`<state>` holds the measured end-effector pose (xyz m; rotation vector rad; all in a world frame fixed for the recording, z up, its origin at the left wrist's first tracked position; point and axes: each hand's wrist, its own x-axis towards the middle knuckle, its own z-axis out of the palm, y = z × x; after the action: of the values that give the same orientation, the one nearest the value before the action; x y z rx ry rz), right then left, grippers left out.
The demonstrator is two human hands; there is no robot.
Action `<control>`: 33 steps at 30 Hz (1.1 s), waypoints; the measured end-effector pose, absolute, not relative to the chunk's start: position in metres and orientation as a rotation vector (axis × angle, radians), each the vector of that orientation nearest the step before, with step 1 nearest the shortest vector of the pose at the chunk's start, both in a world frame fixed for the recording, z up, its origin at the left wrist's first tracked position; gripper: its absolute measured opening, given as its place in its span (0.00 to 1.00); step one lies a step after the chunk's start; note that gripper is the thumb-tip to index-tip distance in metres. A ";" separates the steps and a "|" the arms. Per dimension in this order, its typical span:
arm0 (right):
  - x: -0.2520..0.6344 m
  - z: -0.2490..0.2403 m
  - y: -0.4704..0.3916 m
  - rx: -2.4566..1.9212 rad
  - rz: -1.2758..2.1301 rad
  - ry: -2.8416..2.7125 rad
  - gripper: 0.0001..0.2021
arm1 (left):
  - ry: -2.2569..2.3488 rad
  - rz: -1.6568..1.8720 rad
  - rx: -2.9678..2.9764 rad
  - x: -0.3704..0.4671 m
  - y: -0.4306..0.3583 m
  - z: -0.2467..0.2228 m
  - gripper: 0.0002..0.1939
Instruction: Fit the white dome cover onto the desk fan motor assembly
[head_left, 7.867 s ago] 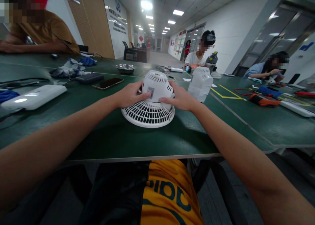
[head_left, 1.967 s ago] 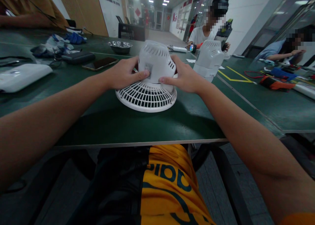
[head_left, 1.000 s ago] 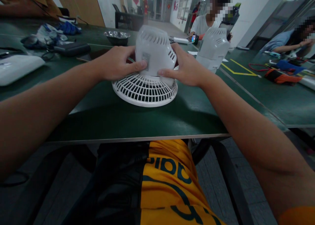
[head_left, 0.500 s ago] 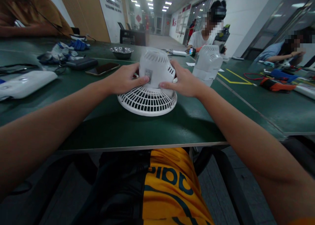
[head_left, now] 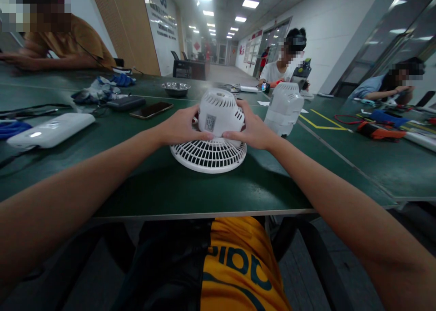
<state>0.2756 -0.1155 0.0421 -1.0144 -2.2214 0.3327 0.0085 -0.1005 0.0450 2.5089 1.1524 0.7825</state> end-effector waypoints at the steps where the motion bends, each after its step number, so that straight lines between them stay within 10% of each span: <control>1: 0.276 0.042 -0.115 -1.011 0.325 -2.223 0.50 | 1.148 0.786 2.506 0.008 -0.100 0.045 0.42; 18: 0.275 0.043 -0.114 -0.971 0.338 -2.194 0.48 | 1.084 0.827 2.492 0.008 -0.102 0.046 0.44; 26: 0.269 0.048 -0.109 -0.732 0.947 -1.523 0.29 | 1.197 0.611 2.587 0.009 -0.099 0.048 0.48; 33: 0.276 0.049 -0.108 -0.743 1.285 -1.180 0.34 | 1.205 0.516 2.638 0.006 -0.094 0.047 0.49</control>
<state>0.2755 -0.1078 0.0495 -0.7433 -1.1796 1.2854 0.0057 -0.0944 0.0472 2.6384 1.2051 0.5156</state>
